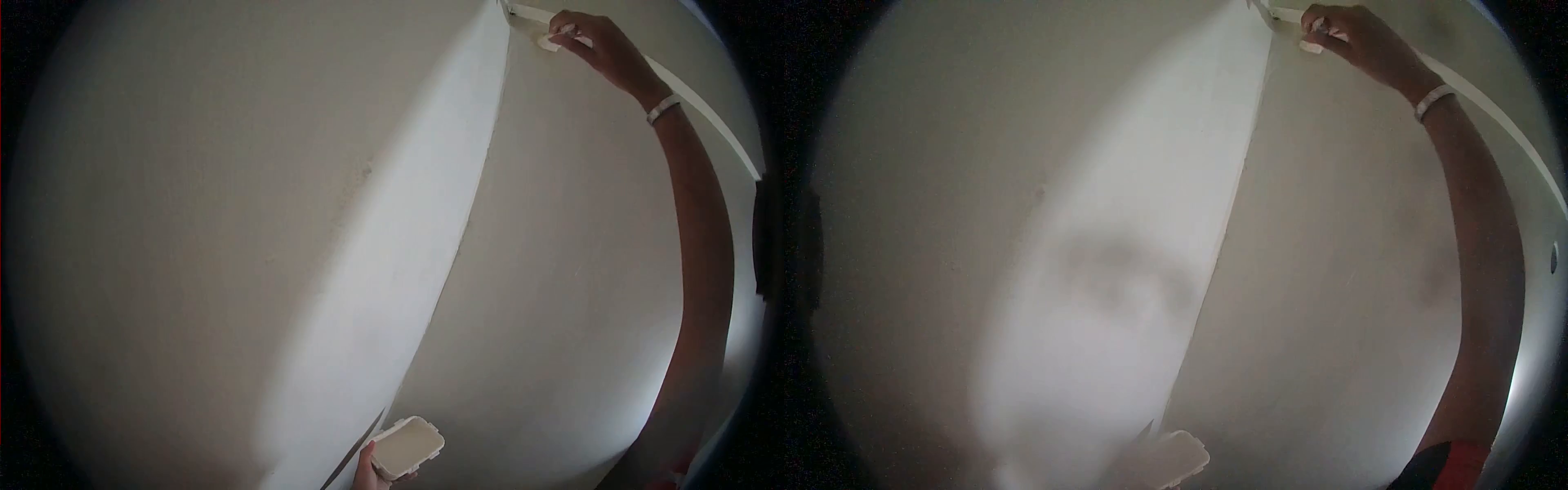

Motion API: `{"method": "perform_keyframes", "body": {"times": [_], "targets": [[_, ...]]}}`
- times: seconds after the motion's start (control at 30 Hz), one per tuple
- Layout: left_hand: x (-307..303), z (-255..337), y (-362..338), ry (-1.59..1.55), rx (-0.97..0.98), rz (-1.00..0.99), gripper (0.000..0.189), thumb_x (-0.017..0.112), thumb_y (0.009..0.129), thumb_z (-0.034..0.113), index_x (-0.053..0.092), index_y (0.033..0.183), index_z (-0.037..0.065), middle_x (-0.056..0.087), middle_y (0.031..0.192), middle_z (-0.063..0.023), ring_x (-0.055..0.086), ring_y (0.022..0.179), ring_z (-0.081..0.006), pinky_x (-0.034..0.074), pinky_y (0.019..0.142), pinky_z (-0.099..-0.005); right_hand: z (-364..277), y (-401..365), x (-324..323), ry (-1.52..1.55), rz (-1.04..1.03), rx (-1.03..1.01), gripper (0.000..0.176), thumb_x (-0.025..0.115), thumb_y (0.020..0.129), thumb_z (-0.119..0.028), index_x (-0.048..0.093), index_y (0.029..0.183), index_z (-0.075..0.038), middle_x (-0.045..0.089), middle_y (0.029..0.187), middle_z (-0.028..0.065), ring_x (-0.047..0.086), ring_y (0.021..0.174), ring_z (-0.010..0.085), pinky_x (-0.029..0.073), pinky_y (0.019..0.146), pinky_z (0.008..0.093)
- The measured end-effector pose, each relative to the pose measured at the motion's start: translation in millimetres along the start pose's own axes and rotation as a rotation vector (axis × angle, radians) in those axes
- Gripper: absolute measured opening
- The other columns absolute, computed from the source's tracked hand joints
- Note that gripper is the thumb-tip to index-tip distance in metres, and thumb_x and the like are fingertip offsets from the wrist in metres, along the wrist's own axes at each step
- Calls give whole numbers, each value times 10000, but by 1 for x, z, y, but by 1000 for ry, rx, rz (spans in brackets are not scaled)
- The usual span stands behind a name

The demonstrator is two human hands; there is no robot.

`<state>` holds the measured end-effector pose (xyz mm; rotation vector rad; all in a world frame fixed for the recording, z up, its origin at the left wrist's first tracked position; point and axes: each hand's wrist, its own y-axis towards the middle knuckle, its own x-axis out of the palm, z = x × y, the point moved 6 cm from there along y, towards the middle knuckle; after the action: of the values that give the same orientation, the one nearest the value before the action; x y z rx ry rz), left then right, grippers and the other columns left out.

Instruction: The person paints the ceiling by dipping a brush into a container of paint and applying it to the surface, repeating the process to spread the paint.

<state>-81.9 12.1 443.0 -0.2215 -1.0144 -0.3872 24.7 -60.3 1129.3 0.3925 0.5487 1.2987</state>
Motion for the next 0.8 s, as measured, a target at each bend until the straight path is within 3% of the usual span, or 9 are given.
{"method": "perform_keyframes", "body": {"times": [0.1,0.33,0.43,0.5,0.57,0.63,0.77,0.8], "targets": [[3,4,-2,31,17,-28,681,457,916,592,445,1349,66,609,1194,-113,657,937,-268,585,599,-423,0,9,-26,62,7,86,171,629,920,-160,643,986,-3,703,899,120,690,807,224,544,753,348],[1,6,-1,26,0,-72,642,433,935,565,466,1324,55,624,1162,-104,660,919,-248,584,596,-400,2,23,-15,-127,82,-80,170,616,932,-176,632,947,-7,704,887,106,690,792,228,542,744,345],[4,8,3,32,17,-131,616,414,950,547,484,1309,51,641,1130,-93,666,891,-231,579,592,-382,7,16,-14,31,-79,19,174,615,935,-182,624,936,-9,703,886,103,690,800,228,543,750,342],[14,11,-2,10,17,-123,602,406,957,537,494,1301,51,649,1112,-86,669,875,-222,575,590,-372,11,18,-23,98,-44,105,160,619,932,-173,620,937,-13,701,880,99,689,806,224,544,755,334],[19,15,-6,32,18,-20,597,413,957,531,502,1294,46,657,1096,-81,673,853,-216,569,588,-359,10,17,-13,119,-17,28,152,614,936,-166,618,942,-14,699,874,96,687,806,214,543,760,325],[14,10,-3,34,22,-44,592,414,958,528,501,1295,48,656,1099,-83,673,848,-215,570,589,-360,-1,16,-20,-42,63,44,149,602,945,-164,620,941,-17,696,868,94,683,803,205,542,762,326],[0,3,5,66,62,-157,586,416,957,527,499,1297,57,652,1114,-91,675,837,-220,570,579,-366,5,23,-4,27,-38,-60,151,604,945,-171,624,949,-22,697,871,94,682,807,200,541,761,330],[3,5,1,65,61,-151,586,416,957,527,499,1297,57,652,1114,-91,675,837,-220,570,579,-366,3,23,-3,57,-102,77,149,608,942,-173,626,951,-26,697,869,95,683,803,202,541,758,333]]}}
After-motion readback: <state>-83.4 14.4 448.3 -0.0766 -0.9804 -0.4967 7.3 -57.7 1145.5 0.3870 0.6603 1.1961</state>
